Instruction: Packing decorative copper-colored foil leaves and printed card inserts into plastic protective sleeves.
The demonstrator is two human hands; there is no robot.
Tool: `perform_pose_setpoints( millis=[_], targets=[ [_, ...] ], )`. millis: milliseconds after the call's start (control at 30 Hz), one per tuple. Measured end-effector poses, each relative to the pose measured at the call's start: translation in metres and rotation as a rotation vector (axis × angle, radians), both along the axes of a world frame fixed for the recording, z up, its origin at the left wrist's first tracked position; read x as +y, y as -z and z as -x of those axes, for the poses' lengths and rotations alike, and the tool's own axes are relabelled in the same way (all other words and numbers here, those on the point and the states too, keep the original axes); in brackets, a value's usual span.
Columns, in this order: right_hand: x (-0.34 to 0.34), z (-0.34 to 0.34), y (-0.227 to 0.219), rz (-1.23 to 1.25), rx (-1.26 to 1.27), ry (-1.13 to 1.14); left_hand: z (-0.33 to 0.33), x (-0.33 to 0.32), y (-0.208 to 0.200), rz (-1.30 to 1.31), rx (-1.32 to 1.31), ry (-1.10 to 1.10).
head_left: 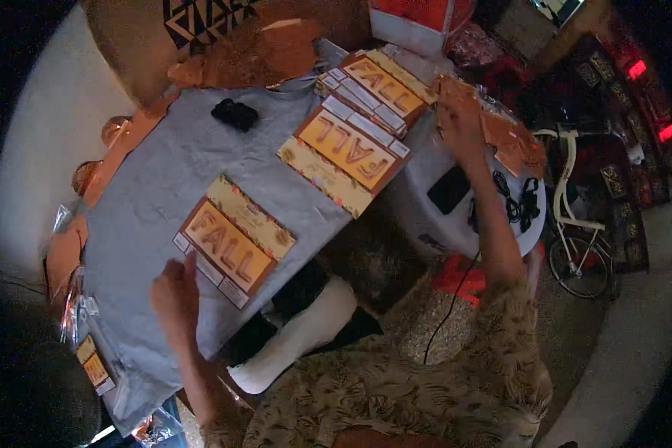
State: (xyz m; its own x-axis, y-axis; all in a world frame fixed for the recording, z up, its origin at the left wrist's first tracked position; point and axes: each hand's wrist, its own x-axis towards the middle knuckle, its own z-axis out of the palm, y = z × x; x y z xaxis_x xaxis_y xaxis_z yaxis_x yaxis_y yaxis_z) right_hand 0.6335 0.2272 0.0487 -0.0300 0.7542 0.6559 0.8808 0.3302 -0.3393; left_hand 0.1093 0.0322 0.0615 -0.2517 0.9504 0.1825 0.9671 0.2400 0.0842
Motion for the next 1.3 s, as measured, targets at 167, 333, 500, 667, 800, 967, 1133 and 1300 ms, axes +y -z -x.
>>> perform_pose_setpoints(
  millis=[167, 333, 500, 667, 800, 967, 1133, 1300],
  targets=[
    [0.113, -0.053, 0.012, 0.128, -0.342, 0.101, -0.130, 0.086, -0.034, -0.175, -0.417, 0.697],
    [0.164, -0.050, 0.001, 0.691, -0.034, 0.003, -0.243, 0.183, -0.001, -0.326, -0.247, 0.936],
    [0.171, -0.014, -0.001, 0.657, -0.182, 0.017, -0.279, 0.209, 0.033, -0.221, -0.127, 0.875],
    [0.171, -0.033, -0.009, 0.481, -0.501, -0.044, -0.295, 0.211, 0.032, -0.264, -0.143, 0.908],
    [0.165, -0.022, -0.018, 0.777, 0.006, 0.094, -0.296, 0.213, 0.038, -0.288, -0.141, 0.913],
    [0.162, 0.013, -0.022, 0.625, -0.083, 0.107, -0.289, 0.214, 0.057, -0.258, -0.129, 0.905],
    [0.169, -0.046, -0.019, 0.488, -0.016, 0.094, -0.308, 0.207, 0.052, -0.304, -0.053, 0.961],
    [0.140, 0.010, -0.060, 0.706, 0.396, -0.221, -0.282, 0.208, 0.059, -0.297, -0.189, 0.935]
  ],
)
